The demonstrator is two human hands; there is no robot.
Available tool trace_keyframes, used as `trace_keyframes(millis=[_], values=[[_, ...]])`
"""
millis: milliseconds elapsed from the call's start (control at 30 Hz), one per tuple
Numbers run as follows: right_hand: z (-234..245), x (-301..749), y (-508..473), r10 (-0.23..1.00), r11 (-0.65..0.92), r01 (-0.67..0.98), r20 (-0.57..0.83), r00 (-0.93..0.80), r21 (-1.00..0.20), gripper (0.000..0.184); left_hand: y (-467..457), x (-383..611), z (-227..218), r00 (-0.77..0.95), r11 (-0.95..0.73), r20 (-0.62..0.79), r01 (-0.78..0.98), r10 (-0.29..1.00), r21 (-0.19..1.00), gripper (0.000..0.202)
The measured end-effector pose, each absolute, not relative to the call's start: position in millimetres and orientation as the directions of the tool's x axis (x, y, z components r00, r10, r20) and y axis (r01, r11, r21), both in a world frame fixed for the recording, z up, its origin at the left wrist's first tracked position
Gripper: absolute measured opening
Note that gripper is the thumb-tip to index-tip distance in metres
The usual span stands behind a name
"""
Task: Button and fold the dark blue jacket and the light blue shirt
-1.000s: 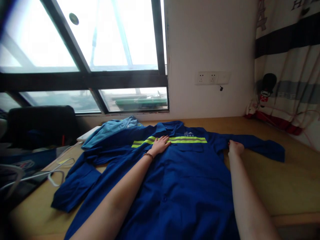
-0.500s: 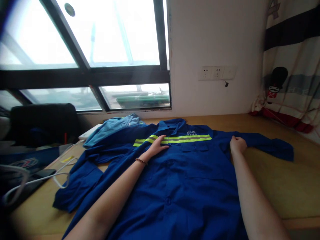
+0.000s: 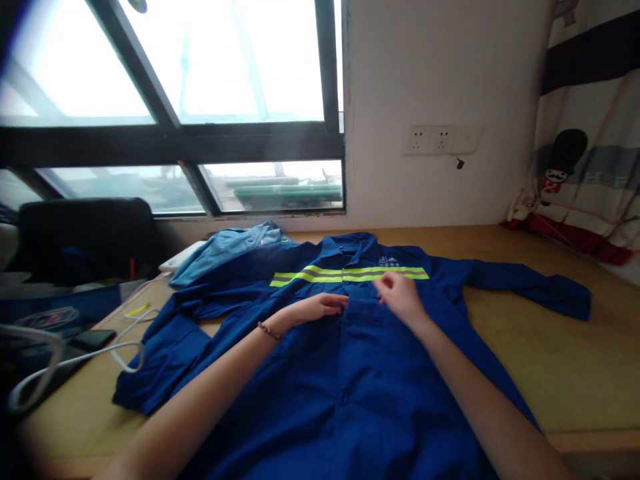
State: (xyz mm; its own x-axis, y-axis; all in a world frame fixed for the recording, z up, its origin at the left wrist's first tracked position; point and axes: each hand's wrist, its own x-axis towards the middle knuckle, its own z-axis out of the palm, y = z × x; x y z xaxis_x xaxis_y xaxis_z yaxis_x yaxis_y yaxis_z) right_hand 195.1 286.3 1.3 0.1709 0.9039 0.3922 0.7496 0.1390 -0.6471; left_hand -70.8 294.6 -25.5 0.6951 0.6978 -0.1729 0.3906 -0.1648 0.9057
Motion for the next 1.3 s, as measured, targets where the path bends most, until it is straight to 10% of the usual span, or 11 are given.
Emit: trace_keyframes(millis=[100,267,733,867,1000,1133,1300], values=[[-6.8,119.2,234.7,0.963,0.263,0.789,0.196,-0.183,-0.556,0.032,279.2,-81.8,-37.8,0.686,-0.278,-0.009,0.306,0.727,0.911,0.039],[-35.3,85.3,192.7,0.959,0.254,0.881,0.221,-0.177,-0.399,0.030,253.3,-85.6,-43.6,0.588,-0.526,0.275,0.310,0.761,0.792,0.020],[-39.8,87.3,195.1,0.955,0.250,0.921,0.232,-0.184,-0.299,0.021,230.2,-78.2,-39.1,0.575,-0.679,0.360,0.639,0.734,0.362,0.012],[-42.5,92.7,203.6,0.975,0.186,0.882,0.195,-0.110,-0.433,0.015,234.3,-74.9,-43.6,0.486,-0.492,0.209,0.581,0.849,0.649,0.015],[-43.4,103.1,218.2,0.999,0.034,0.516,0.009,-0.051,-0.856,0.017,241.9,-77.4,-46.7,0.500,0.006,-0.135,0.250,0.856,0.968,0.027],[-42.7,109.0,225.3,0.985,-0.113,0.139,-0.130,-0.113,-0.984,0.024,240.6,-81.6,-44.4,0.555,0.250,-0.208,0.001,0.805,0.968,0.035],[-41.7,106.3,221.8,0.977,0.035,0.212,-0.011,-0.213,-0.977,0.021,237.8,-80.4,-44.1,0.553,0.249,-0.197,-0.019,0.809,0.968,0.039]])
